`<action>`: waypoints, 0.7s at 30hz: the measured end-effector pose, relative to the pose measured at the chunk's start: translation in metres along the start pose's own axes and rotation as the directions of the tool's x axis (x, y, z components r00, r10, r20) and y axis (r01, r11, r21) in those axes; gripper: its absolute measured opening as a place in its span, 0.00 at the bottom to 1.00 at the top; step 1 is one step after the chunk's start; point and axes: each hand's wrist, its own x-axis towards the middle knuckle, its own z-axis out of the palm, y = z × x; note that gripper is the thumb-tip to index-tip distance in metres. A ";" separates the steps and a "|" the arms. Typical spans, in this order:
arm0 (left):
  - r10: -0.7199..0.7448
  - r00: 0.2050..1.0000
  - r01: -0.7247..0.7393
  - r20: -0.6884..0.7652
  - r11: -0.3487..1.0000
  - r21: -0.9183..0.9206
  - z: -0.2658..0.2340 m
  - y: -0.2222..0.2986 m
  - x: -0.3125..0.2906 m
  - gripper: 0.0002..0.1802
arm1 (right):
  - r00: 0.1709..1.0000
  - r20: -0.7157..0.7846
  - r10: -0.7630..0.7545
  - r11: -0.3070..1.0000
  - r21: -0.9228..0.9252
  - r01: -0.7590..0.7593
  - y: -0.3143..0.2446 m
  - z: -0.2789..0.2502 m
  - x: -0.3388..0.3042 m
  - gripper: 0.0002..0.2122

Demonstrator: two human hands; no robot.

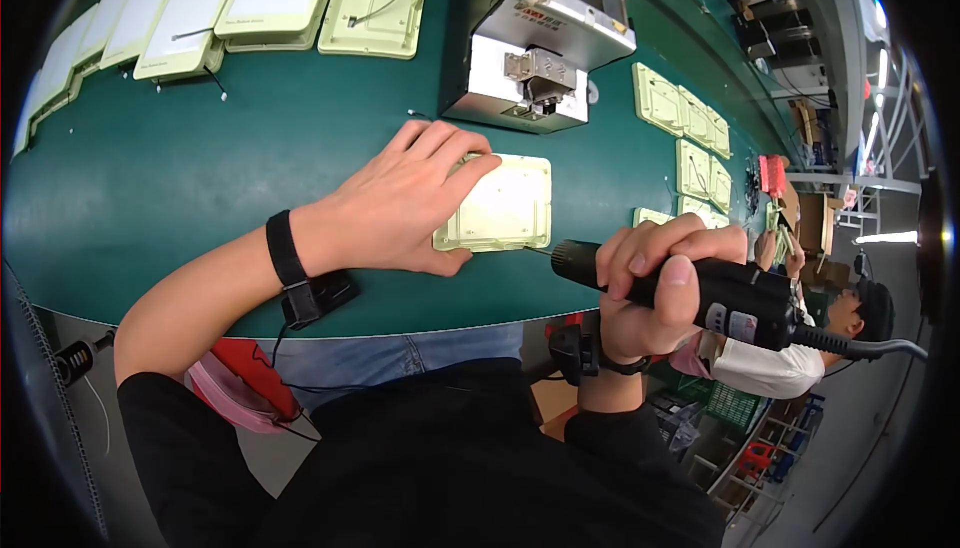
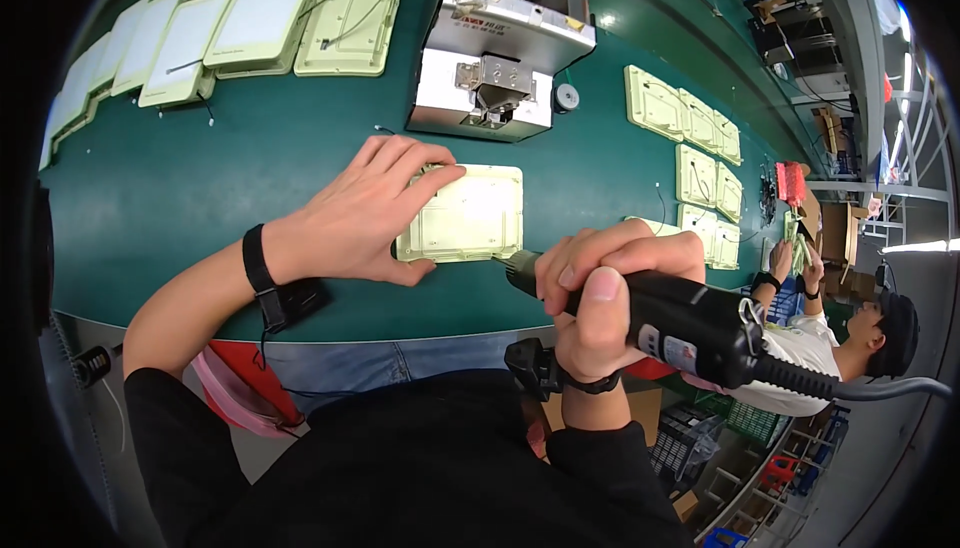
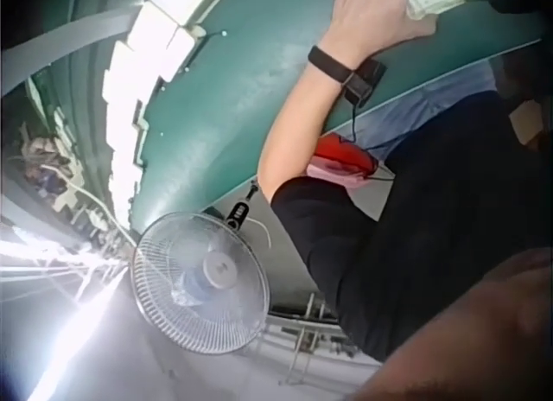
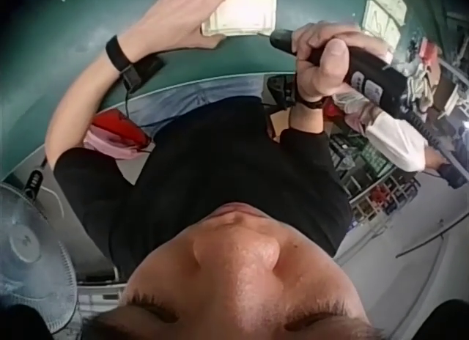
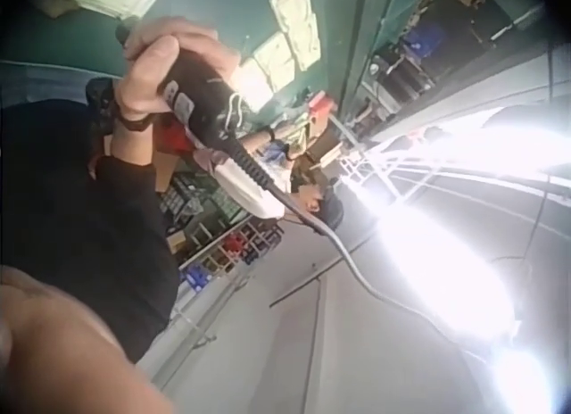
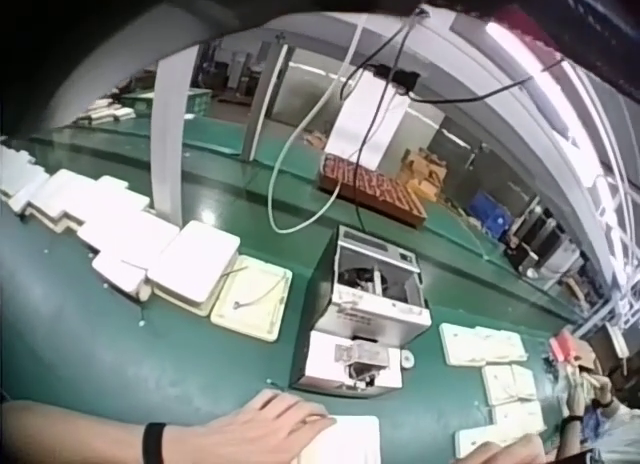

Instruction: Assembling plastic electronic housings using an electric screwdriver at a factory workstation.

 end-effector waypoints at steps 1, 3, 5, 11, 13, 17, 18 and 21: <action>0.014 1.000 -0.014 -0.015 1.000 0.015 0.000 -0.001 0.001 0.43 | 1.000 -0.006 0.004 1.000 0.001 -0.004 0.000 0.001 0.002 0.10; 0.010 1.000 -0.010 -0.013 1.000 0.014 -0.001 -0.002 0.001 0.43 | 1.000 -0.022 0.010 1.000 0.001 -0.010 -0.001 0.002 0.003 0.10; 0.017 1.000 -0.016 -0.022 0.999 0.034 -0.001 -0.004 0.002 0.44 | 1.000 -0.018 0.021 1.000 -0.003 -0.021 0.001 0.002 0.002 0.10; -0.017 0.999 0.016 0.040 1.000 0.008 -0.001 -0.004 0.000 0.48 | 1.000 0.026 -0.010 1.000 -0.002 0.010 0.004 0.001 0.001 0.09; -0.021 0.999 0.021 0.037 1.000 0.007 -0.004 -0.006 -0.001 0.49 | 0.998 0.040 -0.052 0.997 0.059 0.049 -0.004 0.004 0.012 0.08; 0.016 1.000 -0.016 -0.023 1.000 0.005 -0.002 -0.005 0.003 0.46 | 0.966 -0.031 -0.256 0.953 0.161 0.257 -0.032 0.018 0.058 0.06; 0.020 1.000 -0.020 -0.024 1.000 0.008 -0.001 -0.005 0.003 0.46 | 0.967 -0.010 -0.253 0.957 0.143 0.252 -0.028 0.023 0.077 0.06; -0.004 0.999 0.003 -0.043 1.000 -0.022 0.001 -0.008 0.000 0.49 | 0.960 -0.074 -0.270 0.962 0.026 0.273 0.002 0.051 0.119 0.07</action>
